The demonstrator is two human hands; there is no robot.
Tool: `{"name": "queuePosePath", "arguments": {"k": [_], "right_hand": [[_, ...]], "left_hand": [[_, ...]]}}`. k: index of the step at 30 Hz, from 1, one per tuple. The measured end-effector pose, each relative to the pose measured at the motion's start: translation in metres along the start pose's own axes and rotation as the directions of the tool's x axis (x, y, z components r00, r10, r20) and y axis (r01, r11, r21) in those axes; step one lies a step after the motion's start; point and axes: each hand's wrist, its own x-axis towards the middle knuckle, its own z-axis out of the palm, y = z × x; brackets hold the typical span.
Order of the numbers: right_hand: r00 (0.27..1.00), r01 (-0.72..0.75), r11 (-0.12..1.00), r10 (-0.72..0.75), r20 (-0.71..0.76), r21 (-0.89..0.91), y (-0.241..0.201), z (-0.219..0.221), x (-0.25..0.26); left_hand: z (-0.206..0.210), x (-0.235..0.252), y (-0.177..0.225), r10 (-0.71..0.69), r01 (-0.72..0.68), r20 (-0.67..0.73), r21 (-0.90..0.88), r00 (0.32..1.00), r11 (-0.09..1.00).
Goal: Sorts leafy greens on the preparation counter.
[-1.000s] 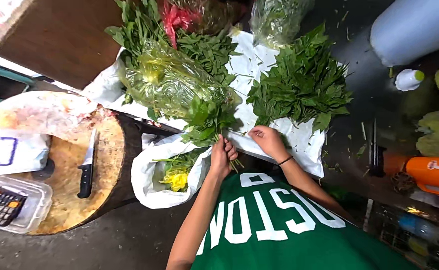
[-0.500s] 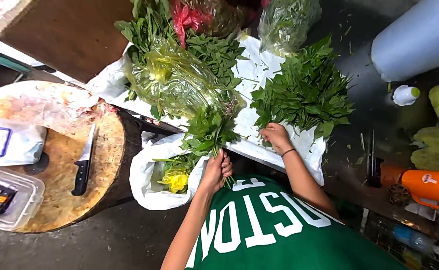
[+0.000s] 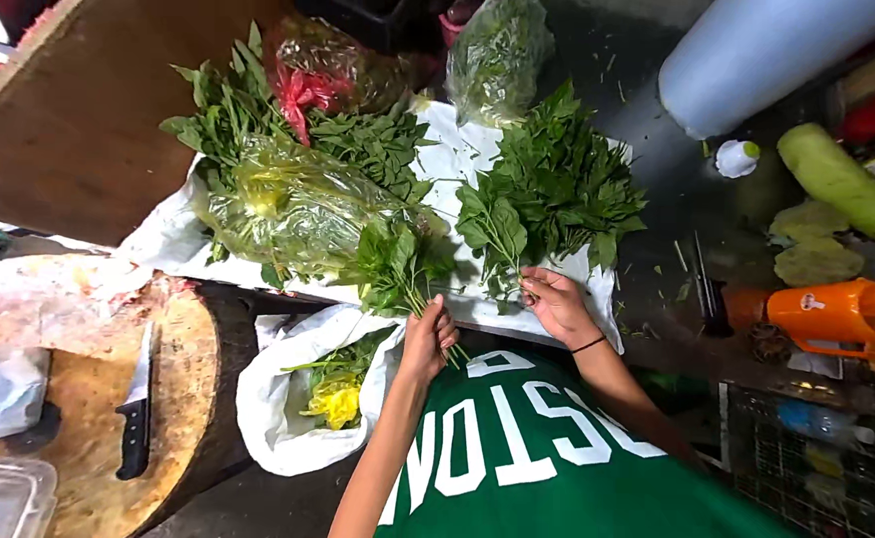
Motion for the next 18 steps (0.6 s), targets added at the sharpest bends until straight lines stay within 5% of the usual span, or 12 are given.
{"name": "queuePosePath", "arguments": {"k": [6, 14, 18], "right_hand": [[0.979, 0.201, 0.930, -0.179, 0.099, -0.307, -0.016, 0.009, -0.015], [0.834, 0.536, 0.563, -0.471, 0.288, -0.629, -0.039, 0.020, -0.022], [0.867, 0.497, 0.623, -0.388, 0.313, -0.604, -0.048, 0.030, -0.016]], "left_hand": [[0.059, 0.030, -0.001, 0.171, -0.179, 0.054, 0.247, 0.984, 0.952], [0.091, 0.038, -0.003, 0.267, -0.282, 0.095, 0.239, 0.959, 0.929], [0.090, 0.036, -0.003, 0.324, -0.346, 0.124, 0.247, 0.938, 0.905]]}}
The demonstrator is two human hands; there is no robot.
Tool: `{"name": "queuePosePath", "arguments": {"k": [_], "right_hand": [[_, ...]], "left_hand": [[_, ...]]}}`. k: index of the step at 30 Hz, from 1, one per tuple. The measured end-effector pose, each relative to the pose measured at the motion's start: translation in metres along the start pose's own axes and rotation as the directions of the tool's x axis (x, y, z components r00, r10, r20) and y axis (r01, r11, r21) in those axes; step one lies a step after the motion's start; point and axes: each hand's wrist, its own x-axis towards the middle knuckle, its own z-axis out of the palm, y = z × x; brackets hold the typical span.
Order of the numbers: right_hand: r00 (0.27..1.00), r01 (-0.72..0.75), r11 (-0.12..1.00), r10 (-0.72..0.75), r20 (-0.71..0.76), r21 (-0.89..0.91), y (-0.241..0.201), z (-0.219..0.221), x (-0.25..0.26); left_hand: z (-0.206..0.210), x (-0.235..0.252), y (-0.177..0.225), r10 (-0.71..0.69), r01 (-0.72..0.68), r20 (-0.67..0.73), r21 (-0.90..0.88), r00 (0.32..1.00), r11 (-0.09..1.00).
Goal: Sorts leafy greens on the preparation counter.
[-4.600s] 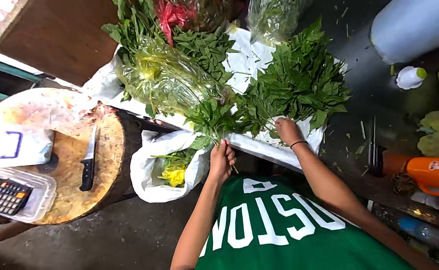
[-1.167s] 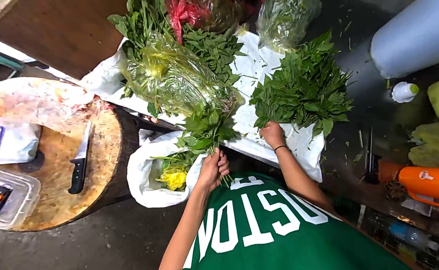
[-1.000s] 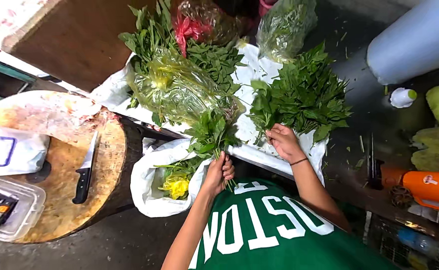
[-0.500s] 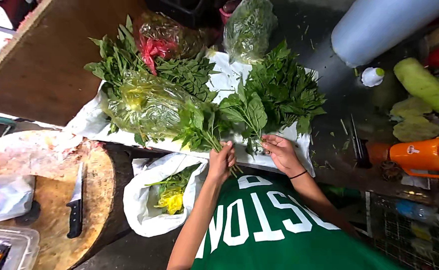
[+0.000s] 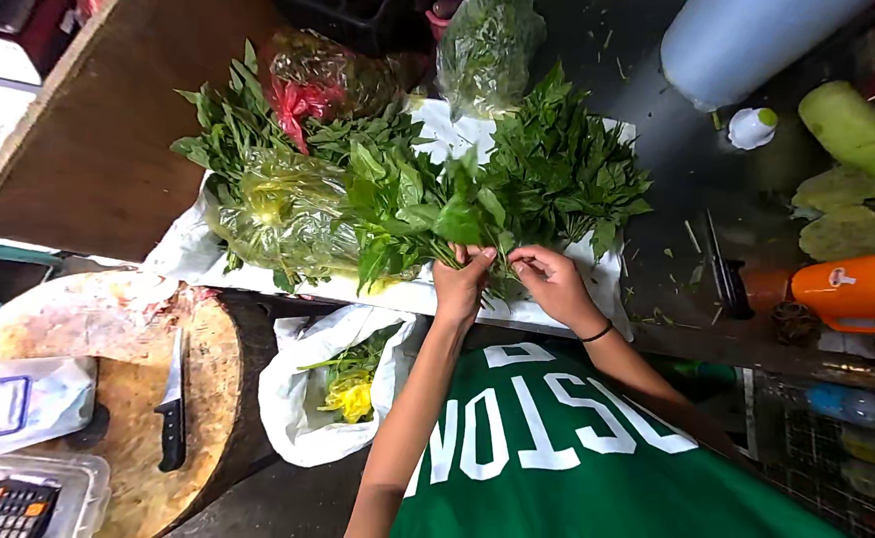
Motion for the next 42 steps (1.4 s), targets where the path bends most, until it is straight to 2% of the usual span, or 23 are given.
{"name": "queuePosePath", "arguments": {"k": [4, 8, 12, 14, 17, 19, 22, 24, 26, 28, 30, 33, 38, 42], "right_hand": [[0.956, -0.228, 0.972, 0.211, 0.204, 0.064, -0.010, -0.003, 0.018], [0.908, -0.139, 0.987, 0.159, 0.387, -0.079, -0.019, -0.009, 0.038], [0.942, 0.047, 0.950, 0.060, 0.329, -0.308, -0.028, 0.004, 0.046], [0.956, 0.103, 0.899, 0.029, 0.293, -0.426, -0.027, 0.012, 0.048], [0.963, 0.152, 0.822, 0.001, 0.269, -0.549, -0.026, 0.012, 0.047], [0.960, 0.154, 0.805, 0.017, 0.281, -0.573, -0.025, 0.003, 0.045], [0.945, 0.126, 0.795, 0.085, 0.315, -0.594, 0.001, -0.015, 0.038], [0.924, 0.051, 0.754, 0.213, 0.318, -0.655, 0.032, -0.034, 0.027], [0.909, -0.025, 0.739, 0.297, 0.292, -0.673, 0.059, -0.051, 0.021], [0.953, -0.014, 0.797, 0.194, 0.235, -0.604, 0.052, -0.055, 0.023], [0.989, 0.084, 0.875, -0.014, 0.150, -0.476, 0.014, -0.045, 0.031], [0.962, 0.271, 0.897, -0.242, 0.124, -0.348, -0.036, -0.016, 0.048], [0.925, 0.362, 0.882, -0.300, 0.232, -0.302, -0.037, 0.013, 0.057], [0.929, 0.346, 0.887, -0.279, 0.243, -0.304, -0.024, 0.010, 0.049]], "left_hand": [[-0.007, 0.001, 0.001, 0.039, -0.039, 0.017, 0.012, 0.999, 0.999], [-0.015, 0.013, 0.001, 0.079, -0.080, -0.040, -0.022, 0.996, 0.997], [-0.015, 0.024, 0.004, 0.121, -0.114, -0.139, 0.056, 0.983, 0.992], [-0.018, 0.034, 0.006, 0.181, -0.177, -0.111, 0.052, 0.977, 0.983], [-0.006, 0.044, 0.017, 0.170, -0.152, -0.166, 0.114, 0.971, 0.982], [-0.001, 0.051, 0.018, 0.145, -0.118, -0.178, 0.154, 0.973, 0.981], [-0.004, 0.066, 0.020, 0.131, -0.120, -0.232, 0.057, 0.964, 0.991], [-0.022, 0.079, 0.035, 0.144, -0.139, -0.259, 0.038, 0.955, 0.990], [-0.039, 0.084, 0.055, 0.131, -0.129, -0.192, 0.021, 0.973, 0.991], [-0.047, 0.080, 0.065, 0.091, -0.091, -0.080, -0.008, 0.993, 0.996], [-0.048, 0.072, 0.062, 0.050, -0.050, 0.009, -0.041, 0.999, 0.998], [-0.044, 0.060, 0.050, -0.012, 0.022, 0.102, -0.092, 0.995, 0.996], [-0.038, 0.042, 0.038, -0.061, 0.098, 0.196, -0.187, 0.979, 0.977], [-0.033, 0.034, 0.030, -0.035, 0.047, 0.084, -0.145, 0.996, 0.988]]}}
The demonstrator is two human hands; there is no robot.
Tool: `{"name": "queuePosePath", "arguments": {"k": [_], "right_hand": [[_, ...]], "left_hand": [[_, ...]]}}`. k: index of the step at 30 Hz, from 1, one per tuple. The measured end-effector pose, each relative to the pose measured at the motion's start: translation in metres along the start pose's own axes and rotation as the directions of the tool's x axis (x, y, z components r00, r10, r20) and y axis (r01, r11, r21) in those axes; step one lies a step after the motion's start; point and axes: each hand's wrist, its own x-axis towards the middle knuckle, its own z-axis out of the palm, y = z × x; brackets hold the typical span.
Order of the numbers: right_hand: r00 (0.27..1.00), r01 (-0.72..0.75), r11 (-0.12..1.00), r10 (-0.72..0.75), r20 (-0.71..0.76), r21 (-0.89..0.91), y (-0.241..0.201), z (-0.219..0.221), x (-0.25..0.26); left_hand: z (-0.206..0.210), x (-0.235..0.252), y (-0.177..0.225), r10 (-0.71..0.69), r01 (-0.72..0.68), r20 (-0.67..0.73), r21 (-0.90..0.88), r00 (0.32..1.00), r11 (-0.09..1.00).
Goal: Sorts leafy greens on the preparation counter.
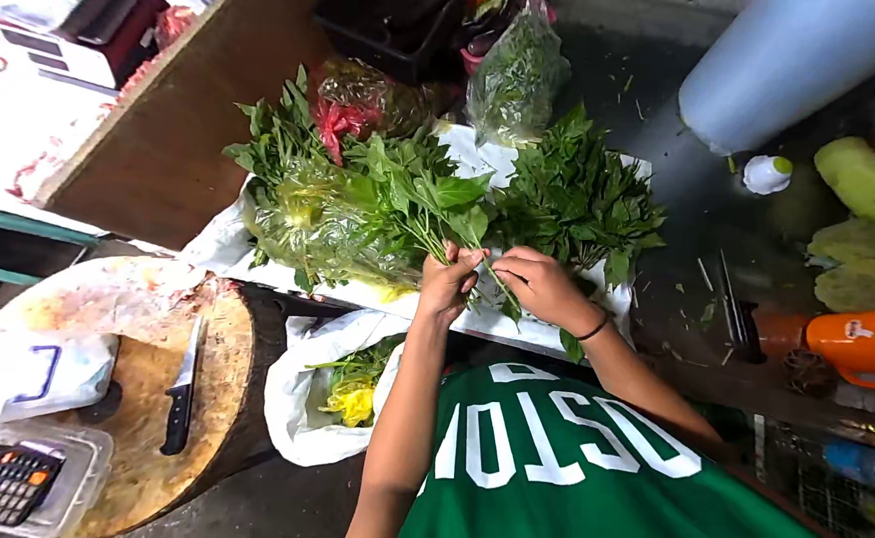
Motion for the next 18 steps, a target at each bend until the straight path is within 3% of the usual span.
{"name": "queuePosePath", "arguments": {"k": [7, 11, 13, 15, 18], "right_hand": [[0.998, -0.051, 0.998, 0.050, 0.037, 0.026, 0.020, 0.013, -0.027], [0.929, -0.336, 0.942, 0.330, 0.167, 0.010, 0.040, 0.015, -0.053], [0.908, -0.410, 0.911, 0.405, 0.109, 0.029, 0.041, 0.011, -0.054], [0.919, -0.394, 0.915, 0.391, 0.050, 0.089, 0.028, 0.010, -0.048], [0.923, -0.381, 0.921, 0.373, 0.094, 0.081, 0.011, 0.021, -0.043]], "left_hand": [[-0.006, 0.007, -0.014, -0.001, 0.001, -0.177, -0.002, 0.984, 1.000], [-0.039, 0.024, 0.008, 0.113, -0.072, -0.308, 0.140, 0.945, 0.988], [-0.040, 0.017, 0.013, 0.109, -0.049, -0.308, 0.198, 0.945, 0.979], [-0.034, 0.008, 0.006, 0.084, -0.019, -0.294, 0.218, 0.952, 0.976], [-0.024, -0.003, -0.016, 0.020, 0.041, -0.282, 0.206, 0.959, 0.978]]}}
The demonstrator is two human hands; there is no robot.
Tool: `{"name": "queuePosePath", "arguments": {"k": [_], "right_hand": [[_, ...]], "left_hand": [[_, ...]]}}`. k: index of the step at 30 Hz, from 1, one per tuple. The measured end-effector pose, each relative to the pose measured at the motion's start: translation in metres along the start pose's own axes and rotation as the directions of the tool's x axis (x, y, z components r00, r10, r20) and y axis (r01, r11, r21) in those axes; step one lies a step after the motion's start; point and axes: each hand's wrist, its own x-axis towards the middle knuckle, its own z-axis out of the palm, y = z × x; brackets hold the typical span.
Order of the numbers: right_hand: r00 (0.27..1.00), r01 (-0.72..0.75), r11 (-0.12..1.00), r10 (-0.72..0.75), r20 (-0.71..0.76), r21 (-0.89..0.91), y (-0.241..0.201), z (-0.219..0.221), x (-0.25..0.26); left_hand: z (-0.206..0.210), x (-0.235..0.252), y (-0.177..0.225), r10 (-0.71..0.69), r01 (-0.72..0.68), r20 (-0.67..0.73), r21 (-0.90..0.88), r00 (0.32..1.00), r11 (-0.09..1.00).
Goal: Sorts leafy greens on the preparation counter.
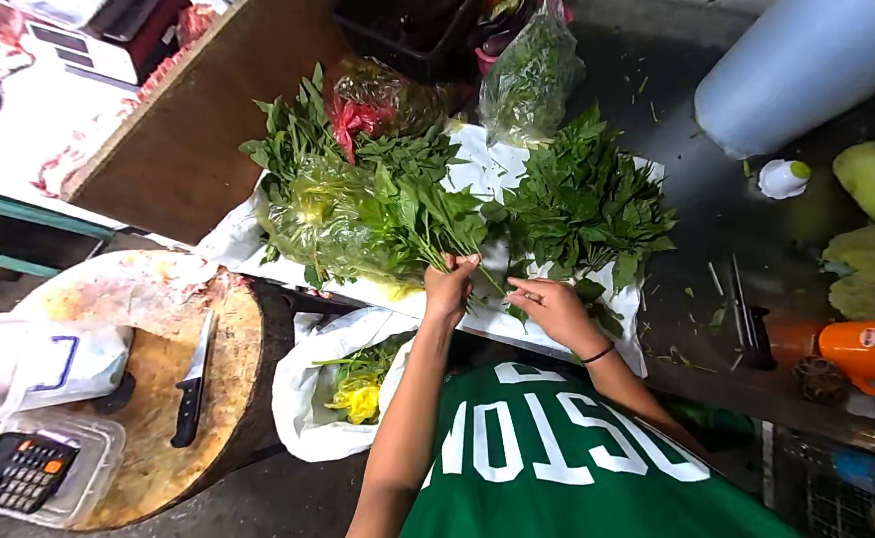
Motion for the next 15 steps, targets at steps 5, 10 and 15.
{"name": "queuePosePath", "arguments": {"k": [5, 10, 15], "right_hand": [[0.990, -0.050, 0.996, 0.060, 0.128, -0.077, 0.019, 0.011, -0.004], [0.989, -0.094, 0.996, 0.093, 0.112, 0.004, 0.018, 0.002, -0.008], [0.999, -0.002, 0.992, 0.009, -0.048, 0.125, -0.014, -0.024, -0.009]], "left_hand": [[0.008, -0.012, -0.023, -0.099, 0.099, 0.035, 0.005, 0.995, 0.995], [0.009, -0.014, -0.031, -0.114, 0.115, 0.046, -0.030, 0.992, 0.993], [0.007, -0.018, -0.039, -0.162, 0.160, -0.042, -0.055, 0.986, 0.986]]}}
